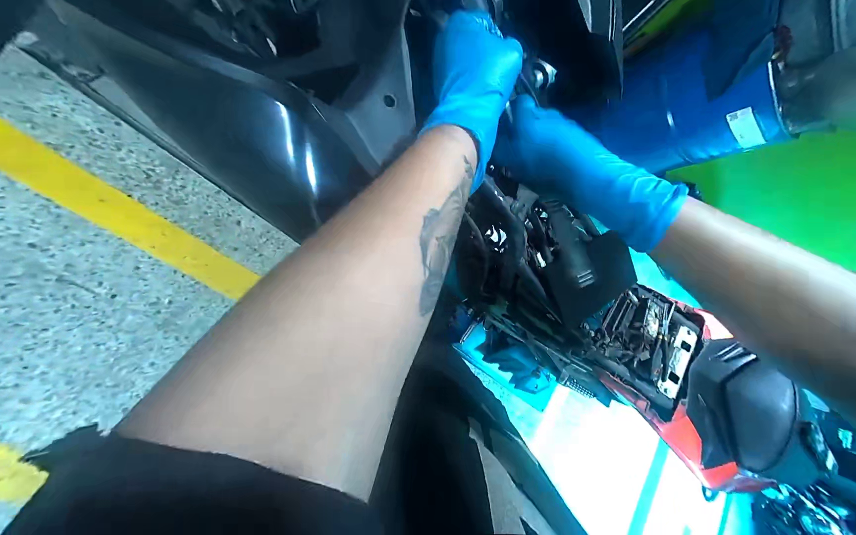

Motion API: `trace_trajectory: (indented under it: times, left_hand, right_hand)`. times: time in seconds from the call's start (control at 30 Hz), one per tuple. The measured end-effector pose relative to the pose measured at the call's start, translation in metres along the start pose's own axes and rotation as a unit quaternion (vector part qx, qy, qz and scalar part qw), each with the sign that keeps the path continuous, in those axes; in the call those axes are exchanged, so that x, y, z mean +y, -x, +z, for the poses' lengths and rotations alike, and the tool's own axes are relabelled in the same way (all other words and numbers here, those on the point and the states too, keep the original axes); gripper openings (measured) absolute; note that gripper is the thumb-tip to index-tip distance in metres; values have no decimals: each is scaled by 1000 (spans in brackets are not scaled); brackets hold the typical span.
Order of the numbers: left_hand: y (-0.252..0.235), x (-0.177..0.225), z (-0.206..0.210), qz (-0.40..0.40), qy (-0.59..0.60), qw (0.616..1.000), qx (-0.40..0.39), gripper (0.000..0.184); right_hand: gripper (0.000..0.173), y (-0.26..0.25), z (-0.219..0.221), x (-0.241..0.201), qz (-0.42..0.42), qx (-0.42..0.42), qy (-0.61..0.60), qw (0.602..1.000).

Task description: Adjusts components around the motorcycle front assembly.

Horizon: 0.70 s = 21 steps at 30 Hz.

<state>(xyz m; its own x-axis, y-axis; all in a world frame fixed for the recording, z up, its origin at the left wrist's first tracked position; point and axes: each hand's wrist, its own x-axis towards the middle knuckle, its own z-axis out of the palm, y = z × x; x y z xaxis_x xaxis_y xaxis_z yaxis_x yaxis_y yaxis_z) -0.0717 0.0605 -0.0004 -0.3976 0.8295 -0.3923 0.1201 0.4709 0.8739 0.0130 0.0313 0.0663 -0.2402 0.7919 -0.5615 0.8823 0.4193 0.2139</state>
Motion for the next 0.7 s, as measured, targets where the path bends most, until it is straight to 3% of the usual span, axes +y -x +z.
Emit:
trace_trajectory:
  times: [0.03, 0.1, 0.2, 0.37, 0.43, 0.53, 0.63, 0.7]
  left_hand:
    - [1, -3, 2, -7, -2, 1000, -8, 20]
    - [-7, -1, -5, -1, 6, 1000, 2, 20]
    - [1, 2, 5, 3, -15, 1000, -4, 22]
    - [3, 2, 0, 8, -11, 1000, -19, 22]
    - [-1, 2, -4, 8, -3, 1000, -7, 20]
    - [4, 4, 2, -1, -16, 1000, -10, 19]
    - [2, 4, -3, -15, 0, 1000, -20, 20]
    - [2, 4, -5, -21, 8, 999, -26, 18]
  right_hand:
    - [42, 2, 0, 0, -11, -44, -15, 999]
    - [24, -26, -10, 12, -72, 17, 54, 996]
    - [36, -37, -6, 24, -15, 100, 114, 988]
    - [36, -4, -4, 4, -3, -38, -8, 999]
    - [28, -30, -11, 14, -12, 27, 72, 997]
    - [39, -34, -3, 14, 40, 95, 91, 991]
    - [40, -7, 2, 3, 14, -9, -31, 999]
    - [26, -17, -1, 16, -31, -37, -32, 998]
